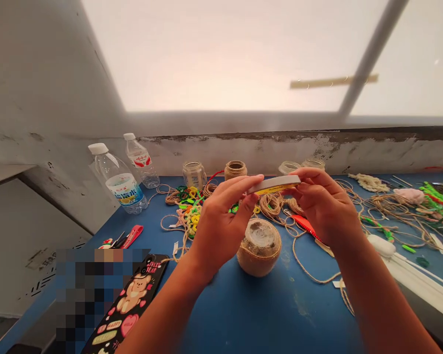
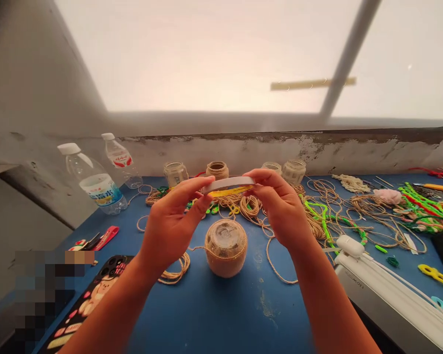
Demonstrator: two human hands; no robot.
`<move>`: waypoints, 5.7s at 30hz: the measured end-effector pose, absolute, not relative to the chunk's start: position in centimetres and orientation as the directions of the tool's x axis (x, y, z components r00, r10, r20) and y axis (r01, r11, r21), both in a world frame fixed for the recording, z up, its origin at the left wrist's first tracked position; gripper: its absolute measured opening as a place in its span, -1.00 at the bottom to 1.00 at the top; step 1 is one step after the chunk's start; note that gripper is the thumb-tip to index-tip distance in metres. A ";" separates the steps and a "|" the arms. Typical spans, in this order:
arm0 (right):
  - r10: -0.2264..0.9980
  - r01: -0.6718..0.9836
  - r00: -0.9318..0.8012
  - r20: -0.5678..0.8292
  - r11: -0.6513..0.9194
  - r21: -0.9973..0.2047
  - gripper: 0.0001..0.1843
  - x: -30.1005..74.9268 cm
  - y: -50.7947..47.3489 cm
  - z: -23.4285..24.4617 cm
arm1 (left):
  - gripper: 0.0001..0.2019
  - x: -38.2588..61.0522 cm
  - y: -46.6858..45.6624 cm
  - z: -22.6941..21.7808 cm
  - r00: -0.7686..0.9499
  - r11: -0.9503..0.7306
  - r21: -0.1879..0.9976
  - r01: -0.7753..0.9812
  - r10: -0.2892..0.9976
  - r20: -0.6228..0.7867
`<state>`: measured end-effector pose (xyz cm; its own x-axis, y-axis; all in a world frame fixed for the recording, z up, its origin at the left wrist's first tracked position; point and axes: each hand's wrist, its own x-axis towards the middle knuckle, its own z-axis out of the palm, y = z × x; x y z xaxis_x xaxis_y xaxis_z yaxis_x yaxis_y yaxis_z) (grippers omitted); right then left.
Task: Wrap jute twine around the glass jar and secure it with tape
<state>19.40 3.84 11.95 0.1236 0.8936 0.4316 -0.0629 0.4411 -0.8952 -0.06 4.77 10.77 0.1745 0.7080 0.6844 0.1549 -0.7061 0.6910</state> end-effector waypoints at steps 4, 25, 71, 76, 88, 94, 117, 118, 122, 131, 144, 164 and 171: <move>0.879 0.169 0.028 0.477 0.466 -0.869 -0.81 19.9 2.9 12.6 | -0.72 0.0 5.2 10.5 0.185 -0.704 0.705 0.088 0.707 0.682; 0.895 0.327 -0.303 0.328 0.421 -0.846 -0.83 20.7 3.1 12.6 | -0.88 -0.7 4.6 11.2 0.401 -0.278 0.958 -0.067 0.872 0.281; 0.816 0.401 -0.108 0.568 0.558 -0.726 -0.79 16.4 2.0 12.5 | -0.78 0.8 3.7 12.0 0.166 -0.044 0.972 -0.231 0.983 0.084; 0.836 0.390 -0.097 0.539 0.531 -0.753 -0.75 16.2 1.9 12.5 | -0.82 0.6 3.6 11.9 0.182 -0.041 0.966 -0.254 0.979 0.090; 0.849 0.415 0.008 0.528 0.477 -0.775 -0.83 16.1 1.8 12.3 | -0.57 0.7 2.8 11.3 0.173 -0.506 0.702 0.502 0.854 0.491; 0.869 0.403 0.025 0.494 0.443 -0.801 -0.82 16.3 2.0 12.2 | -0.66 0.9 2.4 11.3 0.121 -0.499 0.715 0.489 0.851 0.511; 0.965 0.401 0.113 0.238 0.175 -0.899 -0.71 18.7 2.6 12.7 | -0.87 -1.2 3.9 13.5 -0.094 -0.232 0.844 -0.483 0.972 0.214; 0.965 0.401 0.116 0.236 0.173 -0.900 -0.69 18.9 2.6 12.7 | -0.89 -1.6 4.1 13.8 -0.098 -0.220 0.833 -0.508 0.975 0.198; 0.964 0.377 0.060 0.259 0.218 -0.900 -0.68 19.5 2.8 12.8 | -0.86 -3.4 4.5 15.1 -0.134 -0.202 0.760 -0.618 0.979 0.152; 0.933 0.539 -0.074 0.353 0.335 -0.773 -0.79 19.0 1.9 13.3 | -0.59 -3.0 3.5 14.1 0.087 -0.432 0.878 0.207 0.902 0.423; 0.913 0.659 -0.194 0.359 0.392 -0.642 -0.78 17.7 1.5 13.3 | -0.89 -1.2 3.2 13.1 0.299 -0.562 0.611 0.557 0.822 0.484; 0.948 0.638 -0.121 0.295 0.302 -0.708 -0.83 17.0 0.9 14.0 | -0.90 -0.7 3.0 12.9 0.194 -0.480 0.723 0.497 0.873 0.447; 0.935 0.611 -0.014 0.354 0.288 -0.737 -0.82 15.9 0.7 13.8 | -0.90 -0.2 3.0 13.2 0.248 -0.500 0.745 0.442 0.866 0.434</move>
